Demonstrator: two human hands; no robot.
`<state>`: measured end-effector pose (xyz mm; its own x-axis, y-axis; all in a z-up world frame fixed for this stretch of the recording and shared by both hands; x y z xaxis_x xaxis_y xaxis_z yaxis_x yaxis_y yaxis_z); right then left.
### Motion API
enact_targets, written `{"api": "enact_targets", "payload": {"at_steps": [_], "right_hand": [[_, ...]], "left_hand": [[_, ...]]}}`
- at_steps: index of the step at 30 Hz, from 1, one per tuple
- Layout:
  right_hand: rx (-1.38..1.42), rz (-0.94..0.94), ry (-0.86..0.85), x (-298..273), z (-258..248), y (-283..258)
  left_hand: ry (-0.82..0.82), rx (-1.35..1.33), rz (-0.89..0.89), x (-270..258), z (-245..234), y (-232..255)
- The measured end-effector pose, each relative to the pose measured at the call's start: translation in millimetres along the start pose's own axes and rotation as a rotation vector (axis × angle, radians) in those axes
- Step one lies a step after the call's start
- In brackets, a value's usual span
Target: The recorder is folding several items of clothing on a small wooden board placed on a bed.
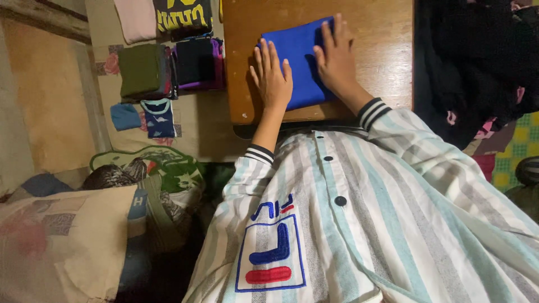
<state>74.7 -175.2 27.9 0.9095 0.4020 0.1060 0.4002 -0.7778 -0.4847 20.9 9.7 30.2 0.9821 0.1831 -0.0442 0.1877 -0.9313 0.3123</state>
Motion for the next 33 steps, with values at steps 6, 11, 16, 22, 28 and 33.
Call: {"api": "enact_targets", "payload": {"at_steps": [6,11,16,22,28,33], "right_hand": [[0.109,0.287,0.083,-12.9,-35.5,13.2],[0.073,0.379,0.044,-14.0,-27.6,15.3],[0.038,0.39,0.058,-13.5,-21.6,11.1],[-0.145,0.38,0.098,-16.0,-5.9,11.2],[-0.161,0.362,0.186,-23.5,-1.4,-5.0],[-0.139,0.474,0.098,-19.2,12.0,-19.0]], "left_hand": [[0.005,-0.115,-0.215,-13.2,-42.7,-11.5],[0.02,-0.199,-0.259,-3.4,-10.6,-33.0],[-0.153,-0.298,-0.332,5.4,3.5,-38.4],[-0.228,-0.257,-0.321,10.3,-1.4,-31.2],[-0.215,-0.206,-0.149,16.5,1.4,-24.4],[-0.247,-0.303,-0.145,22.9,14.3,-47.8]]}}
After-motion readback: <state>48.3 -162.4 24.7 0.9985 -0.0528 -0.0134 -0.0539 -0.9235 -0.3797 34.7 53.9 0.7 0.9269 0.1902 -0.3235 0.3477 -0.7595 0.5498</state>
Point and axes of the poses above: each hand's wrist, its own x-axis towards the middle knuckle, its own z-axis out of the palm, y = z × x, the point moved 8 cm from there along x, towards the middle knuckle, and after that the axes turned 12 degrees about -y, right-handed, at the moved point
